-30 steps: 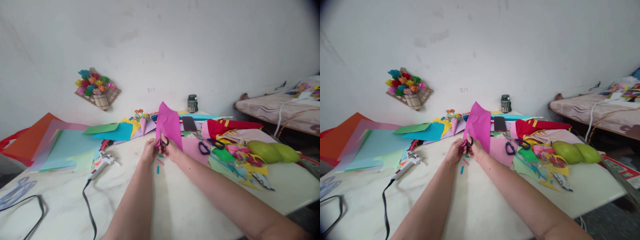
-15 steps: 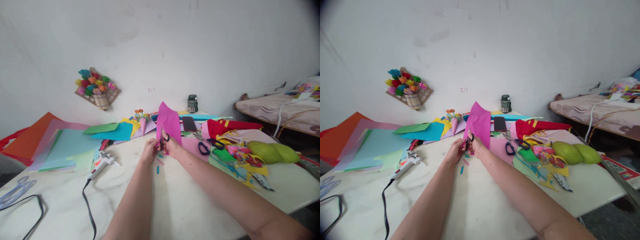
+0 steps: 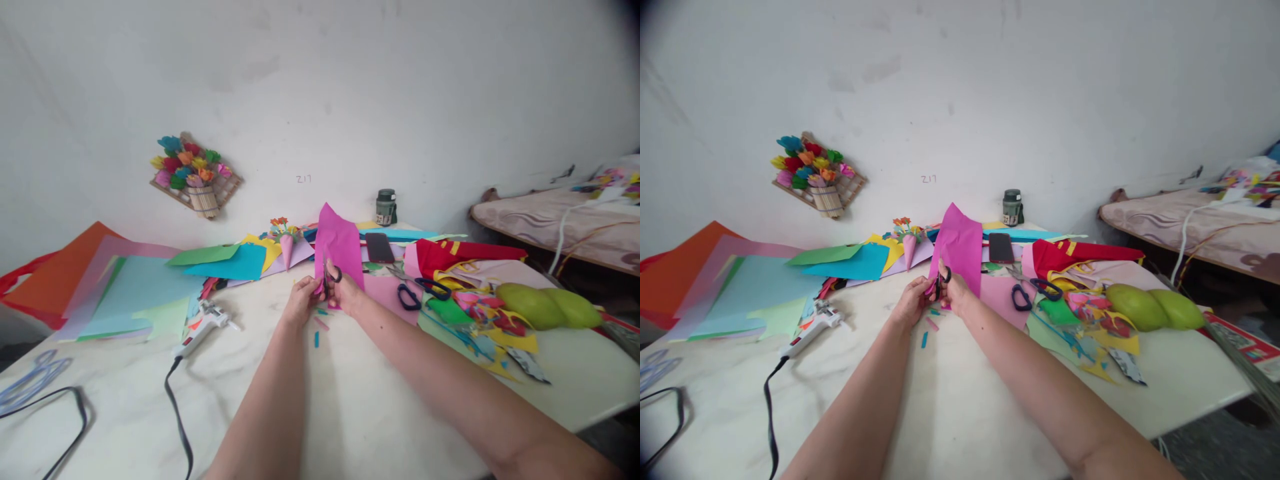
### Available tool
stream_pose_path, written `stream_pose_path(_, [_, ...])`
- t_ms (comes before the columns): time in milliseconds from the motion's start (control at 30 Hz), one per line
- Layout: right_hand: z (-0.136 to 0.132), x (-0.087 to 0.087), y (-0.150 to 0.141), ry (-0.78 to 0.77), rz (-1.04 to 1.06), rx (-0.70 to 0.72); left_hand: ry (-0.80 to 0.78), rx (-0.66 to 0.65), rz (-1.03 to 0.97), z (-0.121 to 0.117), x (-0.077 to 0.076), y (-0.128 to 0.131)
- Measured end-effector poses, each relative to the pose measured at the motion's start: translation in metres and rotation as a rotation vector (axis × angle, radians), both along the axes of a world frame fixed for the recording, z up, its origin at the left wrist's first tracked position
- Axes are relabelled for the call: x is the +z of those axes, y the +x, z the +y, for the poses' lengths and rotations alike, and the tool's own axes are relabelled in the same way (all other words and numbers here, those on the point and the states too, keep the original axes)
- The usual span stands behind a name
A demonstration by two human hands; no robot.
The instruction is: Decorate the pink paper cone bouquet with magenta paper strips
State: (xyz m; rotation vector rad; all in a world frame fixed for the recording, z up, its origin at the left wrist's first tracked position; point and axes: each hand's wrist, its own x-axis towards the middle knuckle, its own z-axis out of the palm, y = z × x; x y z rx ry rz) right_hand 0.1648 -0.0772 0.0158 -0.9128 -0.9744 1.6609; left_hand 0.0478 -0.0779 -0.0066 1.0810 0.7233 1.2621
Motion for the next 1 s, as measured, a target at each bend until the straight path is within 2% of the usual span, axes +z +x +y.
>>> stream_pose_path(200, [0.003,-0.007,-0.002,0.050,0.020,-0.050,0.015,-0.008,0.012,0.001,-0.002,-0.001])
stream_pose_path(500, [-0.002,-0.007,-0.004,0.102,-0.010,-0.124,0.017,-0.029,0.019,0.000,-0.002,0.000])
stream_pose_path(667, [-0.002,-0.008,-0.001,0.091,0.007,-0.116,-0.041,0.057,0.029,0.003,0.006,0.003])
stream_pose_path(833, [-0.007,-0.009,0.000,0.078,0.009,-0.117,-0.126,0.030,0.061,0.013,0.016,0.011])
stream_pose_path(1000, [-0.012,-0.011,-0.002,0.057,0.010,-0.118,-0.147,0.135,0.078,0.021,0.013,0.021])
